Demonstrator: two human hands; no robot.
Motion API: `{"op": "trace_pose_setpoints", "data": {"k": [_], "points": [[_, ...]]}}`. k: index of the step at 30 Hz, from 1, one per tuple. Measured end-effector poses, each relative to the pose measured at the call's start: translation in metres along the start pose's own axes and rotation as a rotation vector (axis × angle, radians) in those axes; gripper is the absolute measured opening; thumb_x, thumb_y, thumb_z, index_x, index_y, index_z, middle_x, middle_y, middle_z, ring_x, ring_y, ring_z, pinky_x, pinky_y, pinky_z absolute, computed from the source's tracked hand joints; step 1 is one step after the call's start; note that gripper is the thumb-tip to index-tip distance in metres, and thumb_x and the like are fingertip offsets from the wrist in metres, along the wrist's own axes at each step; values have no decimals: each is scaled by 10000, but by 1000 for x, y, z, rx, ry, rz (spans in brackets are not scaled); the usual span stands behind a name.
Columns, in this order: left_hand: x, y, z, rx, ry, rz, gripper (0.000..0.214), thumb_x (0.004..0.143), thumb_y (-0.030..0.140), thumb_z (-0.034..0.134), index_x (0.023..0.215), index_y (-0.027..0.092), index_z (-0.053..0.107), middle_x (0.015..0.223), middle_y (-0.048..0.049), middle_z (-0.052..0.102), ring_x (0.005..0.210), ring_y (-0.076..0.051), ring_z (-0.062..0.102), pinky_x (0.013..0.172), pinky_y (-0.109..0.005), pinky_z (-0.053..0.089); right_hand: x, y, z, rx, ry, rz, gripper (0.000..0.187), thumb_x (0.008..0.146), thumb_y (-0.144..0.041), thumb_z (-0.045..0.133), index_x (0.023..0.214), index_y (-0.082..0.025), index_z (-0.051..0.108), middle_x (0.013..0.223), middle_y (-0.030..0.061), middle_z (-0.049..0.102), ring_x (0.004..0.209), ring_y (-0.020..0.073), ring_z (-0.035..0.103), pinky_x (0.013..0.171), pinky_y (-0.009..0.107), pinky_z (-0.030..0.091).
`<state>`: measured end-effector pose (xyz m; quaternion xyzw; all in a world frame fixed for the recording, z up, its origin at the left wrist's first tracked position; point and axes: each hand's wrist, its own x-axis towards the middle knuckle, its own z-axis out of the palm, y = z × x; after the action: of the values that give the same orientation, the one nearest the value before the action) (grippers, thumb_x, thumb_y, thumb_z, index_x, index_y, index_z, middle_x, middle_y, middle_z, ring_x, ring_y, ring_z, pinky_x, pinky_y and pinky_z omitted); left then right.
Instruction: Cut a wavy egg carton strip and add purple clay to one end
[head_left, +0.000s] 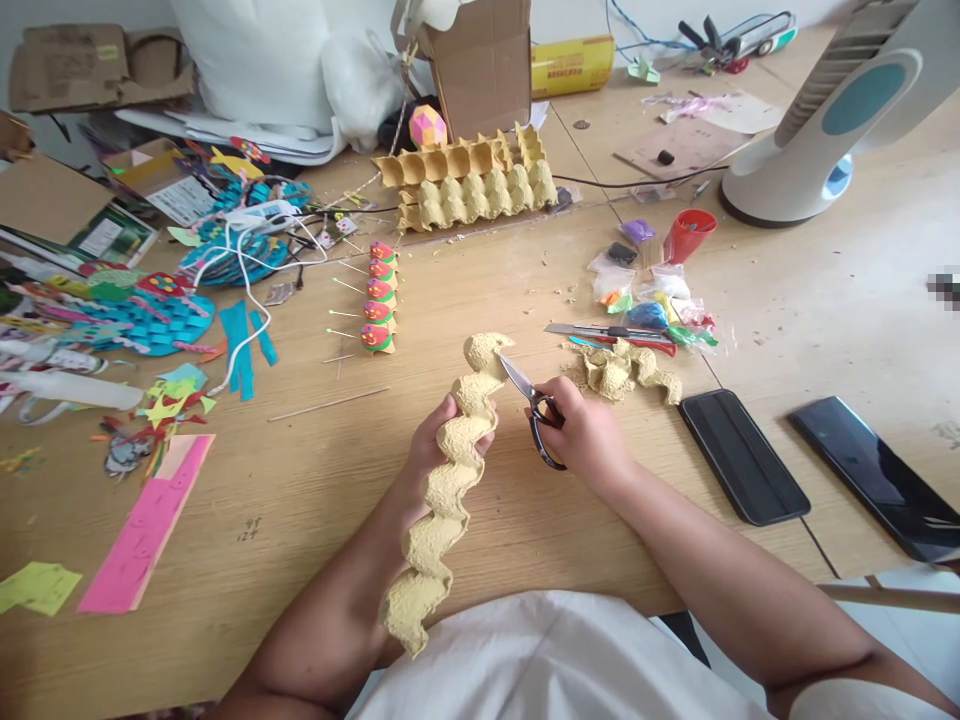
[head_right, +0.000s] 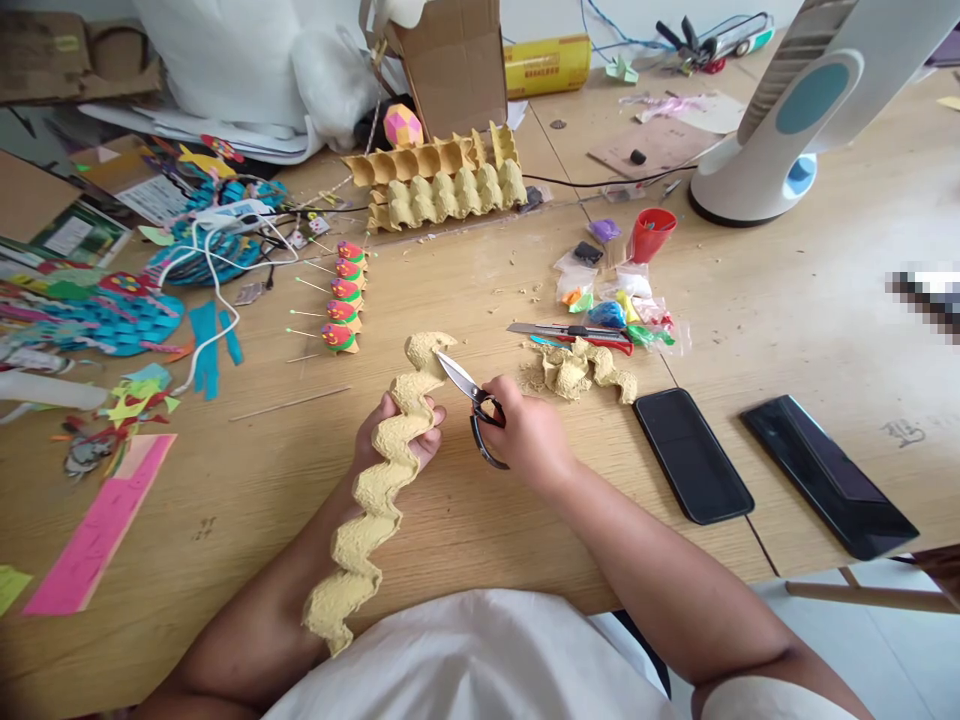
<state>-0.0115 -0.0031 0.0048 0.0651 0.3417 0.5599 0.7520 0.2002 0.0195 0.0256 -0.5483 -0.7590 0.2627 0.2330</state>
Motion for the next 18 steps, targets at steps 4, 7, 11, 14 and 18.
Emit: {"op": "trace_pose_setpoints", "data": {"k": [4,7,11,14,18], "points": [[-2,2,4,-50,-5,-25,167,889,348,731,835,193,702,794,-42,663,672,-135,606,516,-196,503,0,2,2,72,43,-28,245,889,-332,685,1110,-230,666,727,5,712,595,166,627,575,245,398],[-5,3,8,-74,-2,-19,151,900,339,723,854,196,706,819,-43,668,713,-142,629,551,-202,532,-1,2,3,107,78,-79,259,914,-399,664,1103,-222,653,721,1,700,593,159,619,574,244,398],[-5,2,7,-87,38,-45,184,925,352,679,824,200,700,802,-46,670,687,-140,630,532,-200,535,-2,0,2,60,116,-142,281,929,-434,652,1101,-212,636,744,3,701,597,156,610,565,254,373],[-3,2,5,-82,46,-34,179,930,337,663,812,207,698,786,-42,677,668,-137,629,513,-193,527,-1,-1,1,-16,171,-155,276,937,-439,654,1097,-215,635,762,6,705,612,164,611,569,271,360],[-3,0,3,-75,43,6,139,901,330,700,831,209,702,800,-37,696,687,-140,650,532,-198,543,0,1,2,-86,207,-187,257,951,-397,671,1131,-218,624,806,13,715,675,184,638,604,288,372]]}}
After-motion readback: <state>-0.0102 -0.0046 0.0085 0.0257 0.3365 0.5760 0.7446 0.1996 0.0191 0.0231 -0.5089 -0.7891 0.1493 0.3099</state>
